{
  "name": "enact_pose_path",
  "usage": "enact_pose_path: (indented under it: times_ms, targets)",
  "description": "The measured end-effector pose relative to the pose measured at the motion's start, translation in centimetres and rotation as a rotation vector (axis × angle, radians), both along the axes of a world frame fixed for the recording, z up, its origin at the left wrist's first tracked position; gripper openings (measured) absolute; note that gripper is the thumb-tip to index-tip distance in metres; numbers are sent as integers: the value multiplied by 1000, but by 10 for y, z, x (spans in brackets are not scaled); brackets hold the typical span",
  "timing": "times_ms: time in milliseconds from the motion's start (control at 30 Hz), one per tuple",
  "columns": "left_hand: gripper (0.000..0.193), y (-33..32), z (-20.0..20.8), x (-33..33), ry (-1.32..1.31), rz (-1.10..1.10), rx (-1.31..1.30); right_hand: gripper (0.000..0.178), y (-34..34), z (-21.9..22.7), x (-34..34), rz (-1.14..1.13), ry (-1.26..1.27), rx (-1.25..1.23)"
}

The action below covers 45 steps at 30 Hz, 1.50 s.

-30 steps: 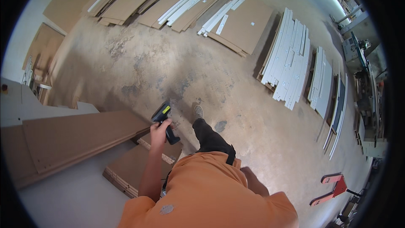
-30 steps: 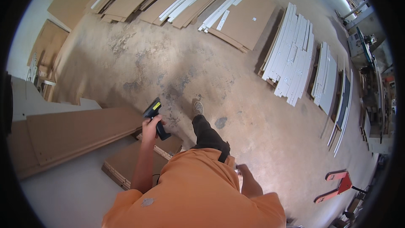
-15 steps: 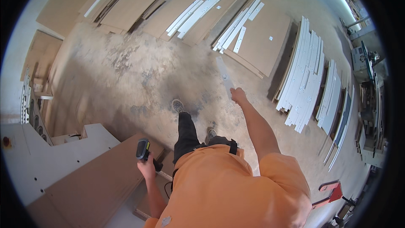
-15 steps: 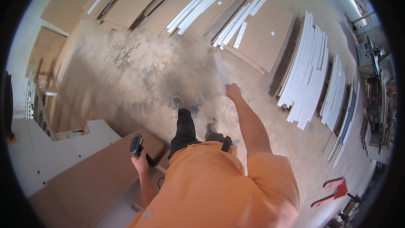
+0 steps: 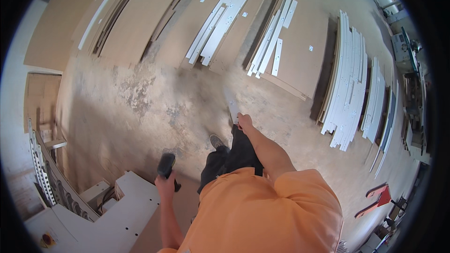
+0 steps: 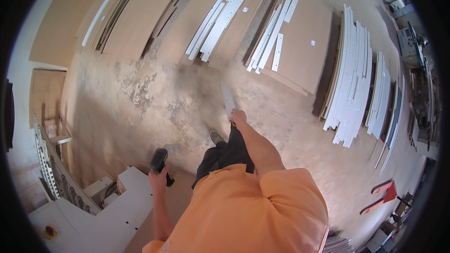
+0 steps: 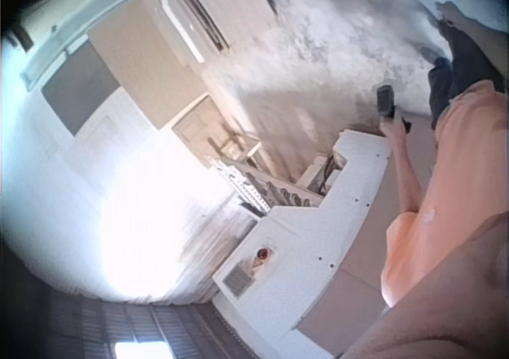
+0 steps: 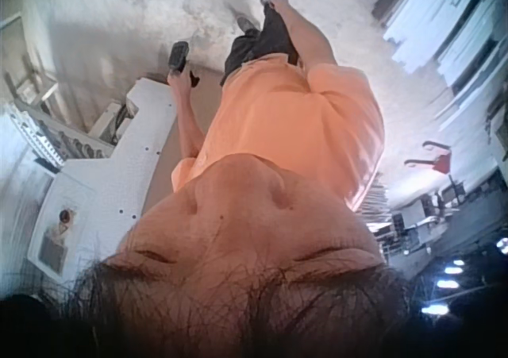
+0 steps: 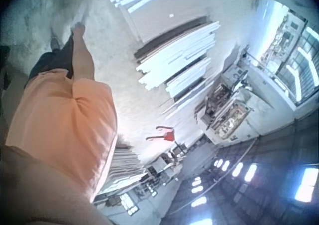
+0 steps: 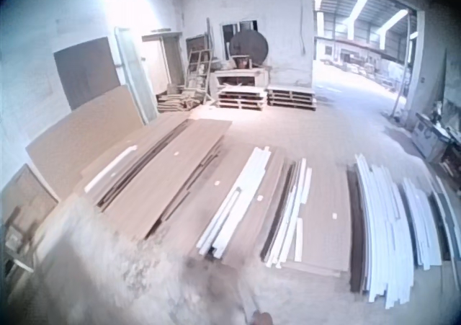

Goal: The person repeatedly picks up white rectangular wood panels from a stack, scans their barcodes with a handheld scanner, and places them on a machine table. The person then uses a yellow-handled tool to adjust or secure the panels on the table before repeating the process with additional panels.

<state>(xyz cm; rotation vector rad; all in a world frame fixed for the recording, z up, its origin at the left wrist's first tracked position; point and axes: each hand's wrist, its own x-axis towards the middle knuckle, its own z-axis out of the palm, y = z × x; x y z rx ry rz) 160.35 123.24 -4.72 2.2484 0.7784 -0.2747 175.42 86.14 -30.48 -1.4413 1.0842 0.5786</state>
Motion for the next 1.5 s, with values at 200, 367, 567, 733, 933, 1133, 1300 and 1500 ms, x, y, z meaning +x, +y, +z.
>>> enact_pose_path:
  times_ms: [200, 367, 567, 733, 933, 1133, 1300, 1500]
  targets:
    - [36, 5, -38, -69, 412, 252, 166, 47, 16, -78, 123, 131, -90, -161]
    - [38, -18, -11, -111, 873, 180, 290, 49, 38, -169, 207, 91, -12, -140]
    - [40, -37, 4, -43, 737, 304, 237, 43, 65, -183, 251, 865, -316, -156]
    - [44, -34, -3, 44, 460, 156, 110, 41, 52, -136, 220, 1169, -504, -294]
    - [44, -14, -22, 76, 393, -65, 117, 35, -22, -103, 134, 1097, -403, -421]
    - [53, 79, -134, 7, 344, -260, 39, 33, -110, -75, -67, 893, -342, -685]
    - [45, 144, -190, -32, 656, -532, 108, 29, -91, -40, -293, 212, 246, -625]
    - [48, 87, -201, 12, 683, -613, 289, 31, -5, -10, -517, -87, 439, -288]
